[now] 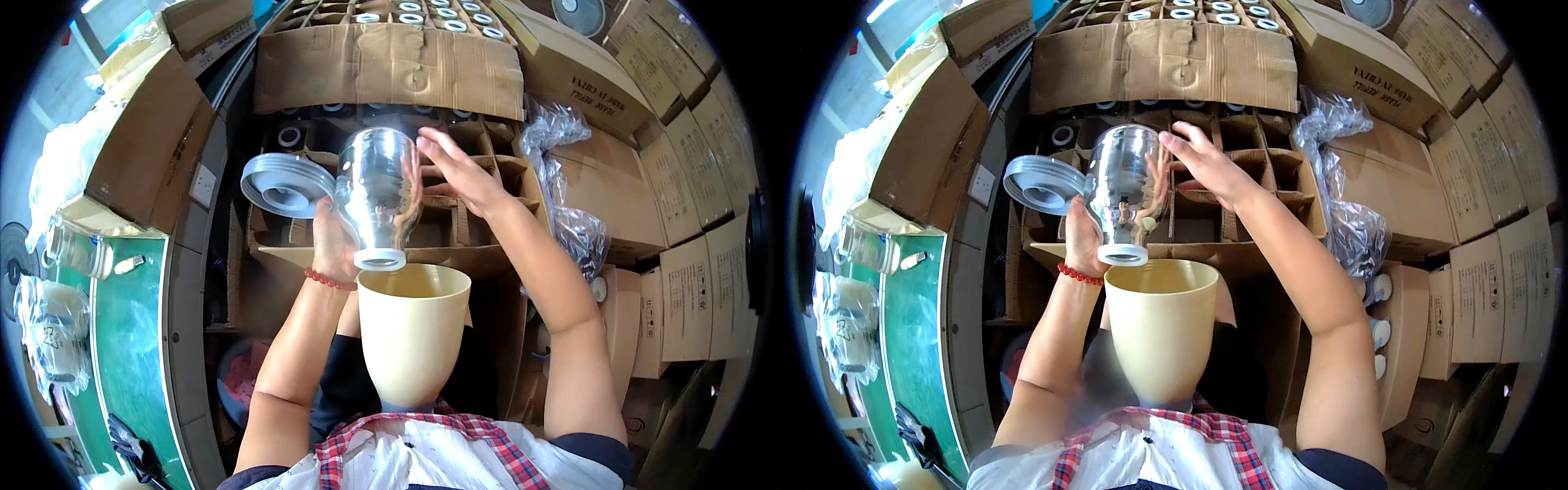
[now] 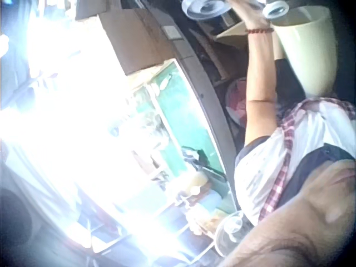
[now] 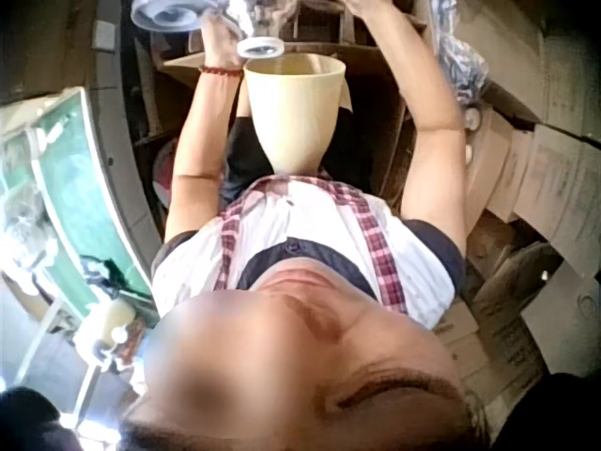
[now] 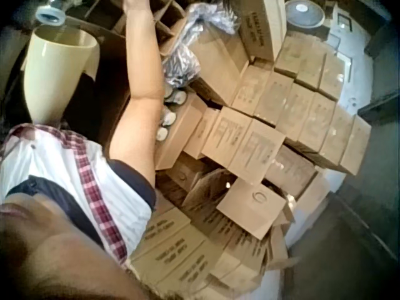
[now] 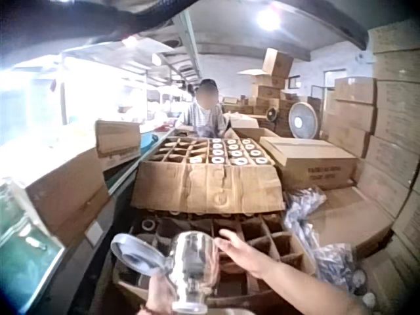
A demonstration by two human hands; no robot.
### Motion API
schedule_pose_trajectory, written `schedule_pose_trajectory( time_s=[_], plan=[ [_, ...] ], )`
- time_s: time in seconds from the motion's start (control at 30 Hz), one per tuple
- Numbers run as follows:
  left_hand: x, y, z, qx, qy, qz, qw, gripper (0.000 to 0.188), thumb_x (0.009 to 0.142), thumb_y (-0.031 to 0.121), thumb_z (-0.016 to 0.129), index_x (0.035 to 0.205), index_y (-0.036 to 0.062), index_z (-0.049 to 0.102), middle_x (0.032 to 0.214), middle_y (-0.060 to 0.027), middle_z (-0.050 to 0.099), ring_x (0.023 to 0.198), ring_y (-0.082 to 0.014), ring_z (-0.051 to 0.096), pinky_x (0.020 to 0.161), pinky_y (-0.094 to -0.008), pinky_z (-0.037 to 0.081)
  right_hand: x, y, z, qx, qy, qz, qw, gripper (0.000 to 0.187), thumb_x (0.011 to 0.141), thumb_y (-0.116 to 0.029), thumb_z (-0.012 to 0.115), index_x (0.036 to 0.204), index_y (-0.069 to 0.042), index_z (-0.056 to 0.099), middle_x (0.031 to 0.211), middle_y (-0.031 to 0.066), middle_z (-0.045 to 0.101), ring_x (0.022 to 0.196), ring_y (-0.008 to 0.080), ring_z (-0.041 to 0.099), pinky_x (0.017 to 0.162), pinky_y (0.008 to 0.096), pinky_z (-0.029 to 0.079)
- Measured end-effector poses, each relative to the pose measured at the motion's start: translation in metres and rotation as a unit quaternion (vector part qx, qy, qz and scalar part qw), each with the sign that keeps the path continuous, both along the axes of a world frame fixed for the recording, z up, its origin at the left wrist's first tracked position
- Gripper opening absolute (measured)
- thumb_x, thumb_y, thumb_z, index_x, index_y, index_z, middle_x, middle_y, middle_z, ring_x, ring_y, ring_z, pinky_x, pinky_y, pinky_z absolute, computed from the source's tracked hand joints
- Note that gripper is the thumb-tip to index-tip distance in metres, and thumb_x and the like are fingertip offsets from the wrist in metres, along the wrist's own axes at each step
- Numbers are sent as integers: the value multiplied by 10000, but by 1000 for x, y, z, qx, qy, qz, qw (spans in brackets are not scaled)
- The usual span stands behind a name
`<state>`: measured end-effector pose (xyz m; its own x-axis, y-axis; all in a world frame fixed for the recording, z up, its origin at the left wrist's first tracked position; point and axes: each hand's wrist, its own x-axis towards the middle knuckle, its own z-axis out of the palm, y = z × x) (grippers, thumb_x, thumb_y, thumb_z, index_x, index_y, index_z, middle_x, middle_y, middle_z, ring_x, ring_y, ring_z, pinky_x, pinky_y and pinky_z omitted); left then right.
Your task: The person assembles cups by placing a metal insert into a beige cup, securing a gray lid, and wrapping each unit in a plastic bag. The person repeats this process for multiple cups, placing the finished units on a nearby table.
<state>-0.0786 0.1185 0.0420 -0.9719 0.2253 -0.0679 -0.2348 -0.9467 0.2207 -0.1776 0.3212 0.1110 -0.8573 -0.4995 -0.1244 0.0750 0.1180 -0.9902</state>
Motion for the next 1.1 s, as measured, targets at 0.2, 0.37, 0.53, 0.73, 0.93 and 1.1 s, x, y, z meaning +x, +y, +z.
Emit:
schedule_pose_trajectory(
  time_s=[0.2,0.37,0.53,0.73,0.93,1.1],
  plan=[
    [-3,13,9,-286,63,38,956,406,985,277,362,1260,11,496,1166,-123,579,1090,-264,535,990,-377,400,-19,14,-24,-106,-184,56,976,458,962,-553,497,1142,-139,575,998,-25,631,888,95,614,789,284,527],
    [5,1,-17,-150,0,-46,988,587,1034,425,177,1433,37,361,1399,-136,485,1259,-275,486,1075,-438,376,1,28,-28,-62,-136,90,985,570,925,-572,547,1255,-108,513,1091,21,595,970,117,589,794,306,522],
    [48,4,-3,-123,-18,-58,991,623,1003,405,276,1462,-13,318,1476,-146,399,1373,-266,356,1143,-380,272,33,39,-18,-11,-50,173,984,863,814,-560,694,1423,-40,372,1234,90,522,1115,183,525,864,298,481],
    [69,2,1,-179,-48,-21,982,658,1007,479,285,1501,45,273,1548,-169,258,1388,-334,328,1150,-452,277,37,40,-5,98,-47,350,931,806,718,-326,833,1378,-39,471,1226,63,562,1101,138,529,979,290,421],
    [69,-2,-12,-159,-87,9,983,477,1037,367,338,1317,-10,424,1446,-230,382,1296,-437,430,1096,-533,372,32,20,8,166,137,487,846,634,709,-381,795,1188,-16,598,1151,129,644,1076,244,614,949,338,459],
    [64,-23,-29,-220,-165,49,960,488,1037,312,325,1362,-45,400,1425,-227,430,1303,-354,460,1075,-459,426,43,-5,34,319,182,513,776,518,787,-564,686,825,-48,649,762,79,705,702,260,685,645,375,520]
  ],
)
